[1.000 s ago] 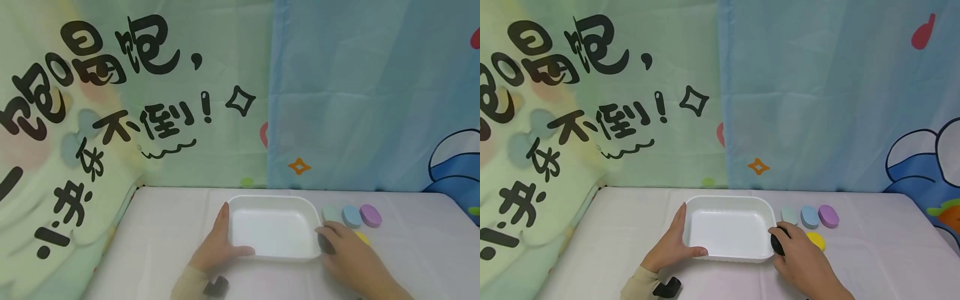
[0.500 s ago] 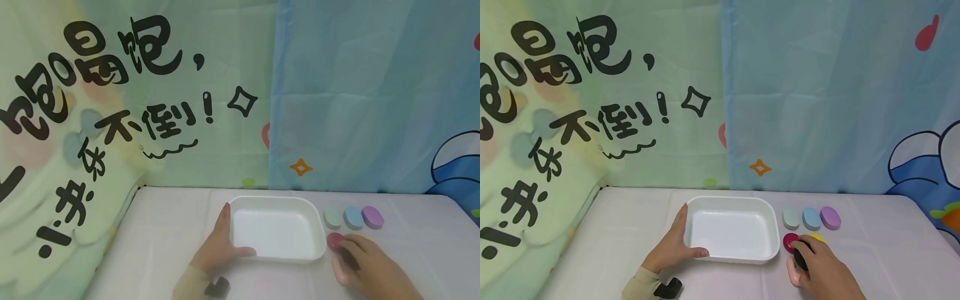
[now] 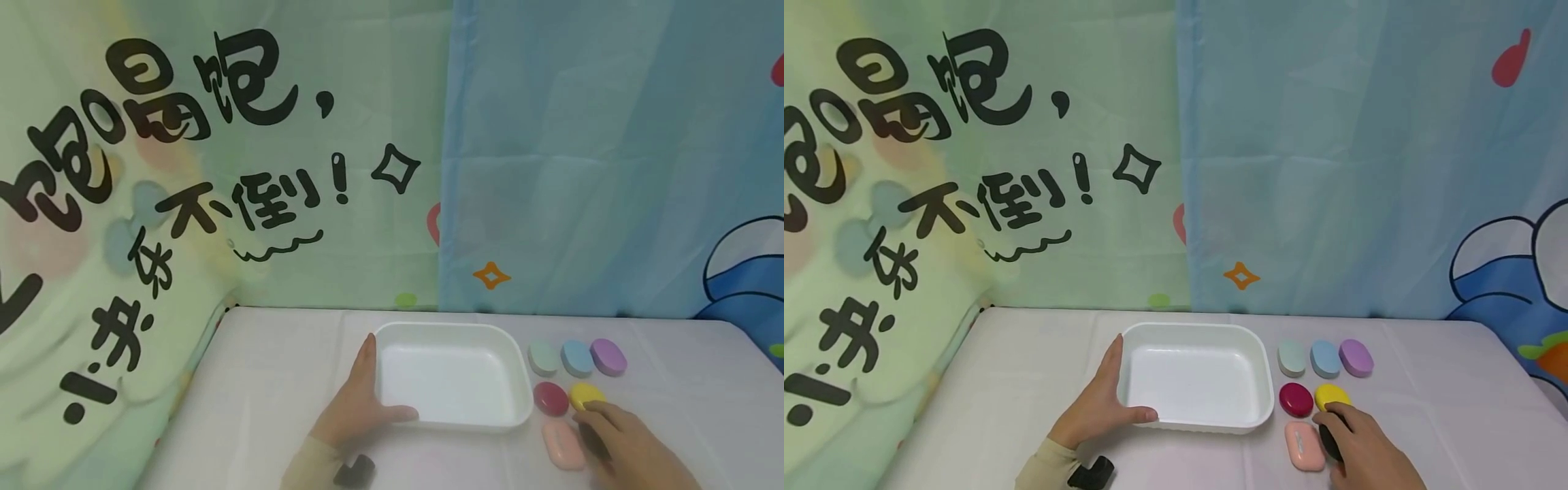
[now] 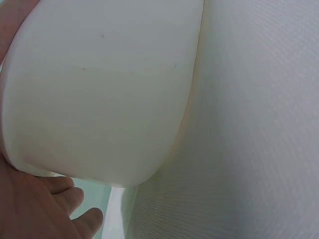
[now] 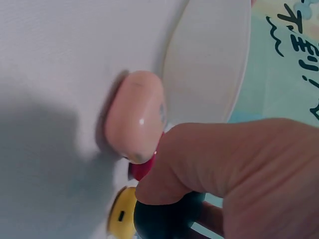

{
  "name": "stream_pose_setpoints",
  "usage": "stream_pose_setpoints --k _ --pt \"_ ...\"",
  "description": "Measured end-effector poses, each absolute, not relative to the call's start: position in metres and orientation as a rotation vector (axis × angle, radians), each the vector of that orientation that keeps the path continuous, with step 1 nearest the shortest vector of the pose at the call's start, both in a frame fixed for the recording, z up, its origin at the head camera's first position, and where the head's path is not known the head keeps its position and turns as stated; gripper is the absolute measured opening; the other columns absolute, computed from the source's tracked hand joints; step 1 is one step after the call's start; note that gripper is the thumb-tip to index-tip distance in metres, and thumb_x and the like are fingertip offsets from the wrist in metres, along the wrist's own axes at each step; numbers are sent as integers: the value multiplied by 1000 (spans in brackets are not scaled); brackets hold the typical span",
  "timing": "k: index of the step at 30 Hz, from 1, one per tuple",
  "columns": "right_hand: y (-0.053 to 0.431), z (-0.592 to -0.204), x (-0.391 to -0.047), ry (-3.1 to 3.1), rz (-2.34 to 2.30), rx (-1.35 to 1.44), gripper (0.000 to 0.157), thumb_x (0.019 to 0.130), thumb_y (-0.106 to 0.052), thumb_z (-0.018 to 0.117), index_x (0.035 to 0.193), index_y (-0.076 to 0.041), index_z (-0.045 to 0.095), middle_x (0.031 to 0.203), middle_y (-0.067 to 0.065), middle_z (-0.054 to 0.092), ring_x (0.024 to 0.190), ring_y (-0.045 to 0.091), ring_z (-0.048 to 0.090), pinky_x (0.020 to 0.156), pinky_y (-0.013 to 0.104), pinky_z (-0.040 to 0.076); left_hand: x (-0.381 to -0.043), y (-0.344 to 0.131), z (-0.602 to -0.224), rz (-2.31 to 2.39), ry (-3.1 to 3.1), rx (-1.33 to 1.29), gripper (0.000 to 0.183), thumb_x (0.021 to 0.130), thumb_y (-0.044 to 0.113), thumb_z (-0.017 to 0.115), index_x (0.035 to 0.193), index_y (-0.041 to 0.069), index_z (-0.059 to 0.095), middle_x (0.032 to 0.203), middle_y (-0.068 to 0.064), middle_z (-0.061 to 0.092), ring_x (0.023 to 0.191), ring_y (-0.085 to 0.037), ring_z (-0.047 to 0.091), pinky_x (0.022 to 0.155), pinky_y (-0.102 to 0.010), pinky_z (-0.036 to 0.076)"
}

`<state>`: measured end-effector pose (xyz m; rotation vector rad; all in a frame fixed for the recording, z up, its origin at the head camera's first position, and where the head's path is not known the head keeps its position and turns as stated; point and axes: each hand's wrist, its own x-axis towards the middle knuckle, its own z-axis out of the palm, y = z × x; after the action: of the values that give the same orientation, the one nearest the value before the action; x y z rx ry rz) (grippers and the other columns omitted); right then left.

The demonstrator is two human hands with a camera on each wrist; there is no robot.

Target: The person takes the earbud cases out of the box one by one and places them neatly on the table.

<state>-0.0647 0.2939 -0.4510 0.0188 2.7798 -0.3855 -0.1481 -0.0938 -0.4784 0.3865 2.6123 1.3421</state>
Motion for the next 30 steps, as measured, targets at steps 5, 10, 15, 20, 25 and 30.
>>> stream_pose_setpoints --k 5,10,15,20,25,30 --pt "298 -461 -60 2736 -443 98 79 83 -37 81 146 -4 48 139 16 51 110 30 51 97 59 48 -148 -93 -479 1334 2615 393 139 68 61 85 162 10 -4 169 -5 -2 154 -20 5 121 -47 19" --pt "302 -468 -59 2695 -428 118 82 78 -34 85 144 -4 48 138 14 53 106 26 51 96 60 48 -147 -93 -479 1360 2596 395 138 69 60 85 162 9 -4 169 -7 -2 154 -22 5 121 -49 18" --pt "305 -472 -59 2666 -422 114 86 73 -39 88 142 -4 50 137 15 53 106 26 52 98 62 46 -147 -94 -478 1367 2586 390 138 68 59 85 162 10 -4 169 -7 -1 154 -23 6 121 -49 18" --pt "306 -475 -59 2672 -420 103 84 74 -37 87 142 -3 50 138 17 52 111 29 51 100 63 44 -146 -94 -477 1369 2580 386 138 69 59 85 162 11 -4 169 -6 -2 154 -21 6 121 -49 18" --pt "303 -472 -56 2706 -408 89 94 70 -50 87 143 -4 50 140 19 51 114 31 50 100 64 43 -145 -94 -475 1362 2591 382 138 68 60 85 162 11 -4 169 -6 -1 154 -20 6 121 -48 19" --pt "301 -469 -52 2731 -383 69 117 55 -70 84 144 -3 49 141 20 49 113 32 49 100 65 42 -146 -94 -476 1361 2594 389 138 69 60 84 162 10 -4 169 -6 -1 154 -21 5 122 -48 18"
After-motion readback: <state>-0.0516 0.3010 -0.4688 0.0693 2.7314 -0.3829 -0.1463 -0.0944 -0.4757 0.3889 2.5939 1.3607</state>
